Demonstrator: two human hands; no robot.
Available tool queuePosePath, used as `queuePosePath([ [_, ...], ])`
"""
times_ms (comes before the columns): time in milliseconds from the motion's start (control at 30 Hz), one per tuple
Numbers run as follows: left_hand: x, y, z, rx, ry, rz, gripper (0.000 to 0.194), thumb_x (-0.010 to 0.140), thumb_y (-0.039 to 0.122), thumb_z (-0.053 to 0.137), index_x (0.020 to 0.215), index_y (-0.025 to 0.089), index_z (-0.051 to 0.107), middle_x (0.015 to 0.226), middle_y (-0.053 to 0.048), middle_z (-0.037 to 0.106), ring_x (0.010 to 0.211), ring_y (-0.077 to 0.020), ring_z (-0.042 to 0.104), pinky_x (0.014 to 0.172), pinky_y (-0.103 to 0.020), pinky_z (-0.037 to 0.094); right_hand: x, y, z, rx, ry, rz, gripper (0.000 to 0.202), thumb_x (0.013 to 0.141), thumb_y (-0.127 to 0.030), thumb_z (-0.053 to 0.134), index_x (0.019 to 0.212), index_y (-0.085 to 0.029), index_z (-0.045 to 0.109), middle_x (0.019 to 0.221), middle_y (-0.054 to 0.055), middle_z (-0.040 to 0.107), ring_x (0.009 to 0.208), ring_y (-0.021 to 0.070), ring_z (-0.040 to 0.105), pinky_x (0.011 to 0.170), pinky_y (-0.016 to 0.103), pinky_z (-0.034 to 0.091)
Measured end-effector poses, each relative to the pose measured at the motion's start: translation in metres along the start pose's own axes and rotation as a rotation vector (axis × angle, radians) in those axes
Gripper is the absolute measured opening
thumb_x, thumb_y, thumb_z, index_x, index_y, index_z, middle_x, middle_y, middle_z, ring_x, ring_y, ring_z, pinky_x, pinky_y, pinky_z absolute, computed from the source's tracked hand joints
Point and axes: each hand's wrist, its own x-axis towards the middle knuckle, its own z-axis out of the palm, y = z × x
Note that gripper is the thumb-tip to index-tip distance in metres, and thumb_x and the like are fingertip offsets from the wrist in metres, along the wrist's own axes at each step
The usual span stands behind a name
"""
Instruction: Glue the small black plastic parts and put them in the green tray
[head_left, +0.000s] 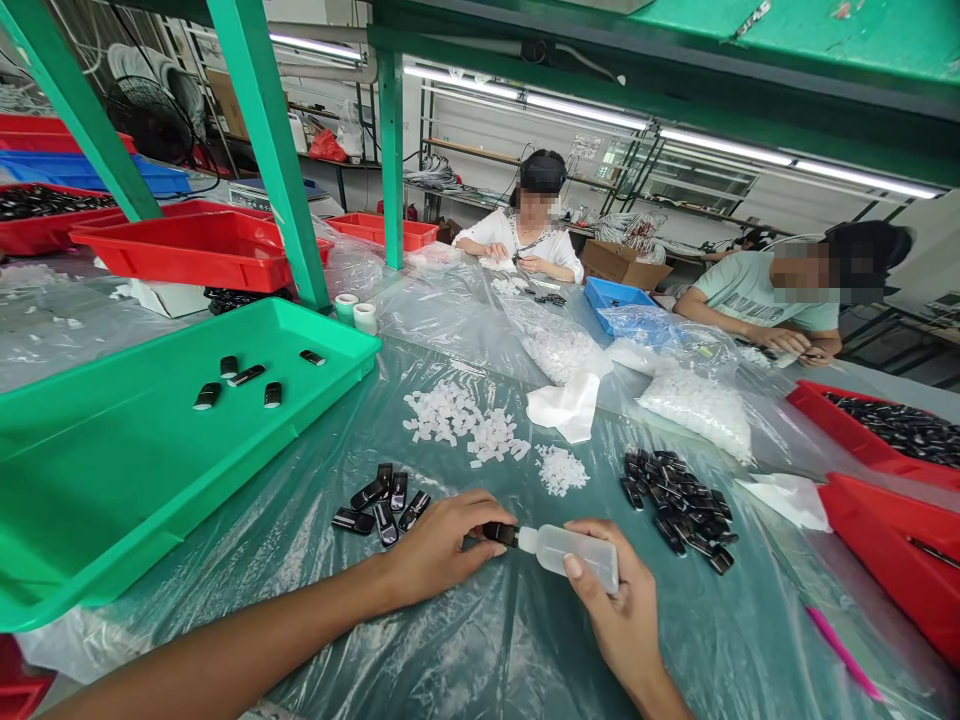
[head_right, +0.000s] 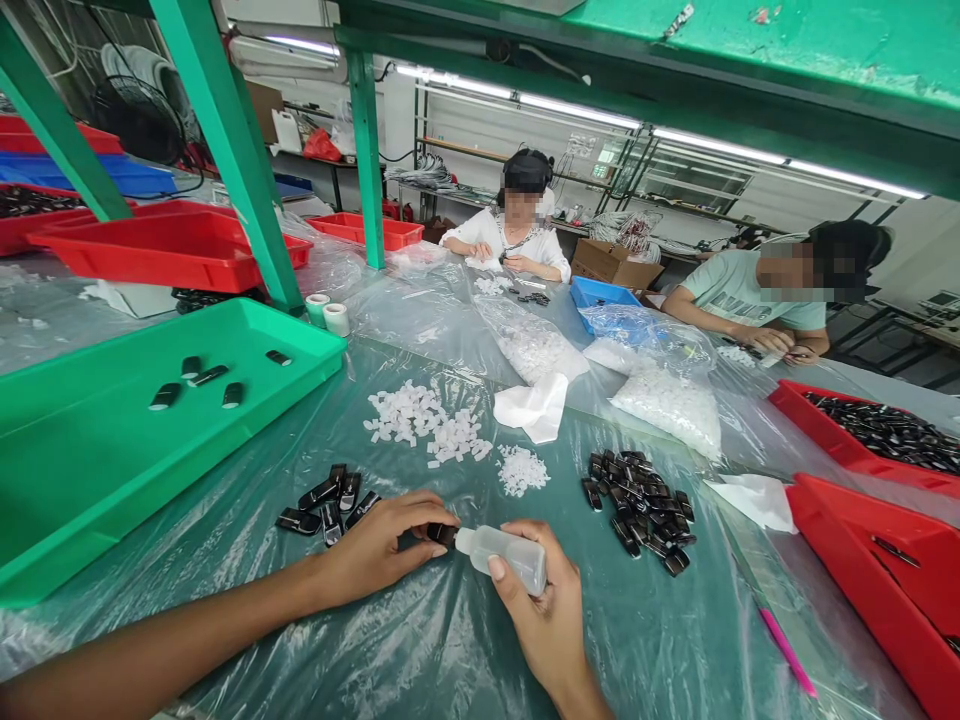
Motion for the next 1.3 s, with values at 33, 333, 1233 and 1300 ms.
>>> queuePosePath([
  [33, 0.0, 0.0, 0.0, 0.002, 0.002, 0.0, 0.025, 0.085, 0.021, 0.055, 0.11, 0.024, 0.057, 0.101, -0.004, 0.058, 0.082, -0.0165, 0.056, 0.067, -0.023, 0.044, 0.0, -0.001, 0.0, -0.004, -0.005, -0.009, 0.022, 0.078, -0.036, 0.058, 0.092, -0.02, 0.055, 0.072, 0.001, 0.058, 0.053, 0.0136, 0.051, 0.045, 0.022, 0.04],
  [333, 0.0, 0.002, -0.001, 0.029, -0.008, -0.043, 0.016, 0.084, 0.022, 0.056, 0.1, 0.022, 0.057, 0.091, -0.002, 0.061, 0.071, -0.0149, 0.056, 0.057, -0.02, 0.04, -0.003, -0.005, 0.0, -0.044, -0.033, -0.062, 0.021, 0.079, -0.033, 0.058, 0.095, -0.021, 0.055, 0.076, 0.003, 0.062, 0.057, 0.015, 0.058, 0.046, 0.021, 0.045],
  [1233, 0.001, -0.001, 0.0, -0.09, -0.017, -0.06, 0.024, 0.086, 0.026, 0.054, 0.108, 0.023, 0.06, 0.101, -0.005, 0.062, 0.08, -0.0167, 0.059, 0.069, -0.024, 0.047, -0.003, -0.008, 0.002, 0.003, 0.009, -0.038, 0.021, 0.077, -0.034, 0.06, 0.094, -0.022, 0.058, 0.079, 0.002, 0.062, 0.059, 0.0152, 0.057, 0.048, 0.021, 0.045],
  [1300, 0.001, -0.002, 0.0, -0.087, -0.017, -0.059, 0.024, 0.086, 0.025, 0.054, 0.109, 0.023, 0.06, 0.101, -0.005, 0.062, 0.08, -0.0163, 0.058, 0.068, -0.023, 0.047, -0.004, -0.01, 0.004, 0.011, 0.048, -0.023, 0.021, 0.076, -0.035, 0.06, 0.092, -0.021, 0.059, 0.079, 0.002, 0.061, 0.059, 0.0148, 0.056, 0.048, 0.021, 0.045],
])
